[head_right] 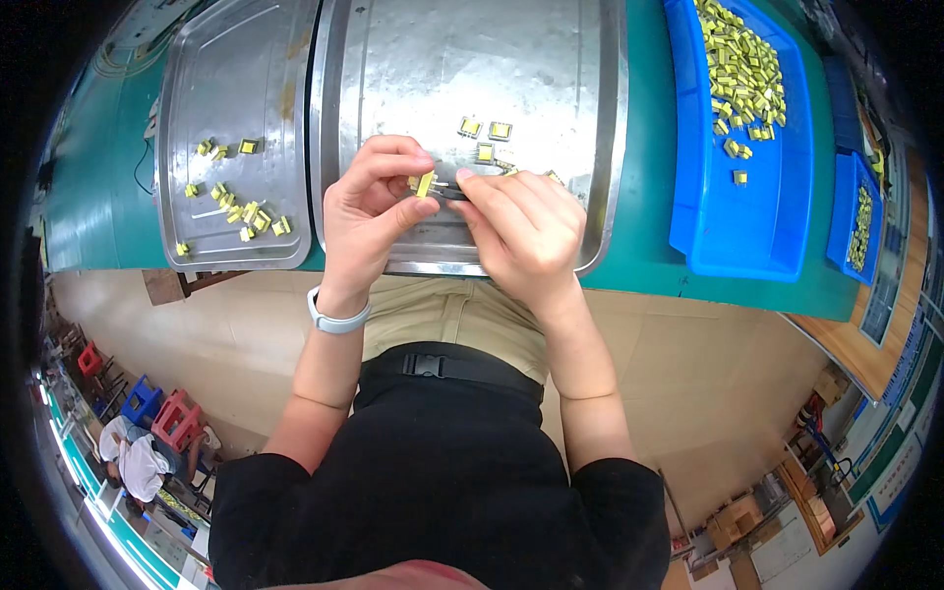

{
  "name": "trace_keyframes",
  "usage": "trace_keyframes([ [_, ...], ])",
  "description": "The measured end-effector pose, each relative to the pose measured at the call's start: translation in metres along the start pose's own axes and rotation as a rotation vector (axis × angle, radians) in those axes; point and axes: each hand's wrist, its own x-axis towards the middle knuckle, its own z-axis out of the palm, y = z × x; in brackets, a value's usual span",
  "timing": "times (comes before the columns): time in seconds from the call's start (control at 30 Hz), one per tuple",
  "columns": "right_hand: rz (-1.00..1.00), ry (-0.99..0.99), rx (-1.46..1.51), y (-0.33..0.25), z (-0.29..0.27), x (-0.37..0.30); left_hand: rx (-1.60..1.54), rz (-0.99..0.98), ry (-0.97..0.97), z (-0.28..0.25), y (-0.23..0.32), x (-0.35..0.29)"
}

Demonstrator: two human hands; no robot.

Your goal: Assembling small electronic components by attaching black parts to yellow bases using tweezers at a factory workstation.

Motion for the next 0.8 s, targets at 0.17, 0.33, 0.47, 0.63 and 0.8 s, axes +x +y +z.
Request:
trace_keyframes([
  [0.17,-0.002,-0.009,-0.002,0.0001,0.0004,-0.0007,-0.020,0.006,0.016,0.0000,-0.0012,-0.0006],
  [0.33,0.029,0.008,0.004,0.0002,0.0001,-0.0018,-0.014,0.016,0.007,0.0001,-0.0020,-0.0006],
  [0.47,0.028,0.003,-0.005,-0.0007,-0.0008,-0.0009,0.029,0.026,-0.017,-0.0005,-0.0018,-0.0005],
  [0.63,0.046,0.012,0.021,-0.0008,-0.0018,-0.0014,-0.163,-0.042,0.044,0.0021,-0.0036,-0.0021],
  [0.8,0.078,0.005,0.085,0.0004,-0.0036,-0.0014,-0.169,-0.095,-0.036,-0.0016,-0.0011,-0.0027],
])
